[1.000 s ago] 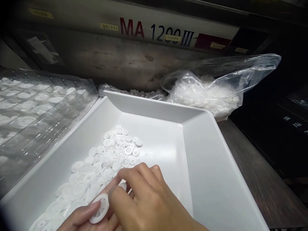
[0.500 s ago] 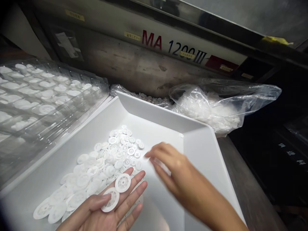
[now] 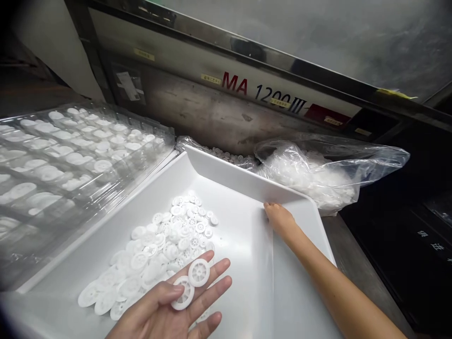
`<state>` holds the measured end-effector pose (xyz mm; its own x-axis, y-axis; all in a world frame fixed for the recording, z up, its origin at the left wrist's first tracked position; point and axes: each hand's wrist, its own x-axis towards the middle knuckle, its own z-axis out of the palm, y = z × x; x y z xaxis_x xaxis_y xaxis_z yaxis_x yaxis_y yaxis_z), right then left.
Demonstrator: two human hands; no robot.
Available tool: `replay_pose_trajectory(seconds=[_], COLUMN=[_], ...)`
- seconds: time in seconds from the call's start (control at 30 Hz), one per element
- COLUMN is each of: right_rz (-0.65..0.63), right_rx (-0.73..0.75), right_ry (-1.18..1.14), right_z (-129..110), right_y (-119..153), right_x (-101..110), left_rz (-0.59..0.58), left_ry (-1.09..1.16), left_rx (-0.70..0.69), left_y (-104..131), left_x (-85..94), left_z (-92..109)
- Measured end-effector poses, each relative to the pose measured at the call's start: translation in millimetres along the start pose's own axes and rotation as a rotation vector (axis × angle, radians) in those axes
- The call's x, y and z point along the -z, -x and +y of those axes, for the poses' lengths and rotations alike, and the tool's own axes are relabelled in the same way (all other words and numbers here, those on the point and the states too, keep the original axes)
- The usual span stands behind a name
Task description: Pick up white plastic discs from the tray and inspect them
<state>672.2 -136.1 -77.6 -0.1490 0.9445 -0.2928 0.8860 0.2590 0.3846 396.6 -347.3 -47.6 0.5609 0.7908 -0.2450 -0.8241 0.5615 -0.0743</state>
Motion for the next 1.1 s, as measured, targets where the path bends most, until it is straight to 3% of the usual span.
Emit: replay_pose_trajectory(seconds=[0.2, 0.47, 0.63, 0.73, 0.9, 1.0, 1.1], right_rz=[-0.003, -0.122, -0.052, 0.036, 0.153, 0.148, 0.15], right_rx=[0.056, 0.041, 0.071, 0.142, 0.378, 0.465, 0.507], right_ry=[-0.031, -0.128, -0.351, -0.624, -1.17, -1.312, -1.351], right_z=[-7, -8, -4, -14, -48, -66, -77], right_y=[22, 25, 33, 56, 122, 151, 162], right_x=[7, -6, -3, 16, 54, 60, 56], left_rz=[0.015, 0.012, 0.018, 0.043, 0.073, 0.041, 0.029], left_ry=[0.054, 0.062, 0.055, 0.008, -0.016, -0.007, 0.032], left_rx=[-0.023, -0.015, -0.043, -0.082, -0.111, -0.09, -0.082], left_y=[3, 6, 5, 4, 2, 2, 2], left_x=[-4.5, -8.1, -7.3, -6.3, -7.2, -9.0, -9.3], left_z=[1, 2, 3, 3, 1, -1, -4])
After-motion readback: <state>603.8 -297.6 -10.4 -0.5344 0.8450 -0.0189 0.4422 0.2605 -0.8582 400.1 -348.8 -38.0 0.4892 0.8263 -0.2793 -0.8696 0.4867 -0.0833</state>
